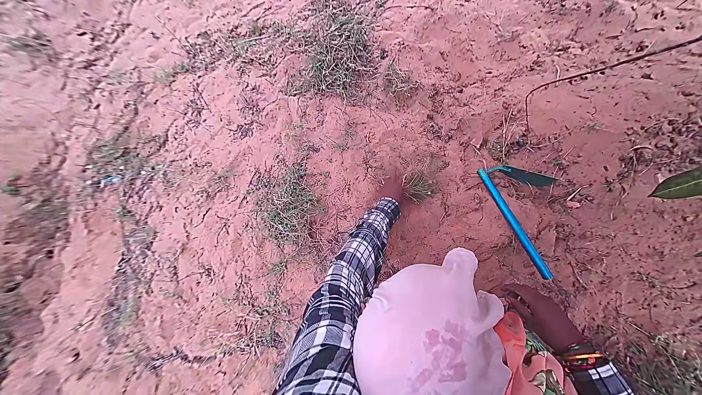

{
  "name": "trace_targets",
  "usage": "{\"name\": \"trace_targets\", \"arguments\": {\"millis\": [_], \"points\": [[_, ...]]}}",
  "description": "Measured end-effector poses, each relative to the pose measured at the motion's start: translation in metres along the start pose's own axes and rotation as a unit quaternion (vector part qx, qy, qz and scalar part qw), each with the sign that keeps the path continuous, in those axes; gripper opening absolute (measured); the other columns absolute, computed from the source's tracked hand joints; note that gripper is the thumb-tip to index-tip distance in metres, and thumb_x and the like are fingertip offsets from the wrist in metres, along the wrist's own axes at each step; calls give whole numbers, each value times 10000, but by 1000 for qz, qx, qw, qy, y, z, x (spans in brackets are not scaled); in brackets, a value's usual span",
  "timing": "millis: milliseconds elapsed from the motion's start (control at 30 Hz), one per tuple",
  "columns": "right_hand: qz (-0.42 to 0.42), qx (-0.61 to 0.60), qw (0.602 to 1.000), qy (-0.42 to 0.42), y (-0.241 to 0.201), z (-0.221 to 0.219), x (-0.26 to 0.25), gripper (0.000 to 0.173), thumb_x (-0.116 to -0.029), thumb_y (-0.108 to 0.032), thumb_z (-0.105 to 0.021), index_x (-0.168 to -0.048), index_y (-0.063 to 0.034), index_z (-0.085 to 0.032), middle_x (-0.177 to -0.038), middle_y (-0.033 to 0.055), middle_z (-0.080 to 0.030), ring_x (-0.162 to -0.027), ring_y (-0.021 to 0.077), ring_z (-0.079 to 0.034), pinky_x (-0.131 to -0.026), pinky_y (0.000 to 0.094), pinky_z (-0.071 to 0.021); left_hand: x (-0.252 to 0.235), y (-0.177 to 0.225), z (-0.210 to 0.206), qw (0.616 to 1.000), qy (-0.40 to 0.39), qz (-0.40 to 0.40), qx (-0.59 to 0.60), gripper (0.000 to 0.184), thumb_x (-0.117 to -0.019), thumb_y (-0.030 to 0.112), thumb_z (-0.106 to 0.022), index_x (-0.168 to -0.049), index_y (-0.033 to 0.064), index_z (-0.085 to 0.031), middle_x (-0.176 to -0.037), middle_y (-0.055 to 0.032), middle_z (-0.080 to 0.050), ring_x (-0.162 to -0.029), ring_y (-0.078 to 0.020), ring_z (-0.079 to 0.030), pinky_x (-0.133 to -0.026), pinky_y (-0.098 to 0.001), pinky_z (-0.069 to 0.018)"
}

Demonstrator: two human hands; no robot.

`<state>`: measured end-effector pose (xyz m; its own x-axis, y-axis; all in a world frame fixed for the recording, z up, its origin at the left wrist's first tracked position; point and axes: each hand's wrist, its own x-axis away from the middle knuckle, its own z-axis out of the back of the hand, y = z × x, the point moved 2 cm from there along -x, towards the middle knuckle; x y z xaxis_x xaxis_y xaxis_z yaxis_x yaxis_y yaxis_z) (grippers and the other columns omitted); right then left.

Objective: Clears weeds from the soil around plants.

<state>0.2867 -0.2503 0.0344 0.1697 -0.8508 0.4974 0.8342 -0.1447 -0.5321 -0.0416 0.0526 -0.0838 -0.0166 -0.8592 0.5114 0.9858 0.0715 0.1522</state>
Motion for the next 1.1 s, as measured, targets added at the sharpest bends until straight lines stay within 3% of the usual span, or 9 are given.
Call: {"name": "trace_targets", "arguments": {"millis": [67,133,267,367,500,567,900,1000,1100], "points": [[-2,2,1000,-2,-5,0,2,264,-1038,-108,-590,-1253,6,-693,-1156,229,-717,-1002,385,-718,-915,556,-558,-6,5,-7,998,-35,20,40,734,-989,136,-605,-1639,114,-264,-1678,-198,-273,-1311,-492,-556,-964,-687,-508],[-14,2,1000,-10,-16,6,3,262,-1029,-74,-578,-1246,21,-690,-1183,245,-709,-1062,399,-708,-962,557,-542,-8,6,-6,993,-60,62,82,909,-966,234,-695,-1668,127,-127,-1721,-162,-160,-1374,-464,-510,-1019,-667,-485],[-73,-7,996,-44,-39,17,5,303,-1070,-104,-520,-1305,27,-659,-1255,255,-690,-1203,404,-650,-1088,532,-452,-10,0,0,981,-48,105,154,633,-949,202,-698,-1479,-51,-462,-1495,-308,-486,-1314,-488,-552,-1040,-674,-470],[-65,0,997,-45,-37,17,6,320,-1070,-120,-522,-1325,30,-642,-1248,249,-692,-1195,404,-654,-1087,538,-457,-16,-10,2,983,-40,104,146,502,-981,313,-684,-1303,-69,-629,-1356,-305,-611,-1296,-475,-575,-1048,-667,-466],[-44,-1,999,-28,-35,17,8,291,-1049,-102,-555,-1288,21,-668,-1195,237,-707,-1114,373,-689,-1026,531,-507,-7,-18,21,986,-44,101,125,509,-993,227,-640,-1393,-76,-556,-1382,-322,-587,-1307,-491,-560,-1063,-674,-445],[-25,1,1000,-4,-26,12,8,283,-1032,-102,-591,-1275,11,-681,-1182,231,-714,-1093,373,-704,-997,531,-534,0,-15,20,989,-85,66,97,482,-1000,212,-627,-1354,-110,-570,-1378,-334,-582,-1313,-481,-559,-1070,-672,-435],[-67,-6,992,-110,-3,-7,-6,346,-1050,-131,-583,-1382,-36,-616,-1207,207,-698,-1124,362,-680,-1023,516,-515,118,-7,-65,975,-211,-51,56,420,-1029,119,-545,-1396,-83,-544,-1408,-317,-565,-1337,-465,-542,-1110,-627,-419],[-77,-8,991,-111,-4,-5,-6,378,-1044,-119,-591,-1411,-28,-587,-1224,224,-687,-1114,374,-681,-1018,532,-515,114,-23,-66,986,-119,-70,98,504,-984,135,-607,-1472,34,-533,-1471,-246,-544,-1345,-408,-556,-1116,-593,-444],[-86,-9,990,-108,1,-6,-5,386,-1036,-114,-603,-1414,-35,-585,-1227,211,-690,-1099,365,-689,-1004,536,-524,93,-38,-39,989,37,-60,128,481,-880,11,-688,-1351,107,-668,-1522,-240,-473,-1363,-444,-498,-1117,-572,-440]]}}
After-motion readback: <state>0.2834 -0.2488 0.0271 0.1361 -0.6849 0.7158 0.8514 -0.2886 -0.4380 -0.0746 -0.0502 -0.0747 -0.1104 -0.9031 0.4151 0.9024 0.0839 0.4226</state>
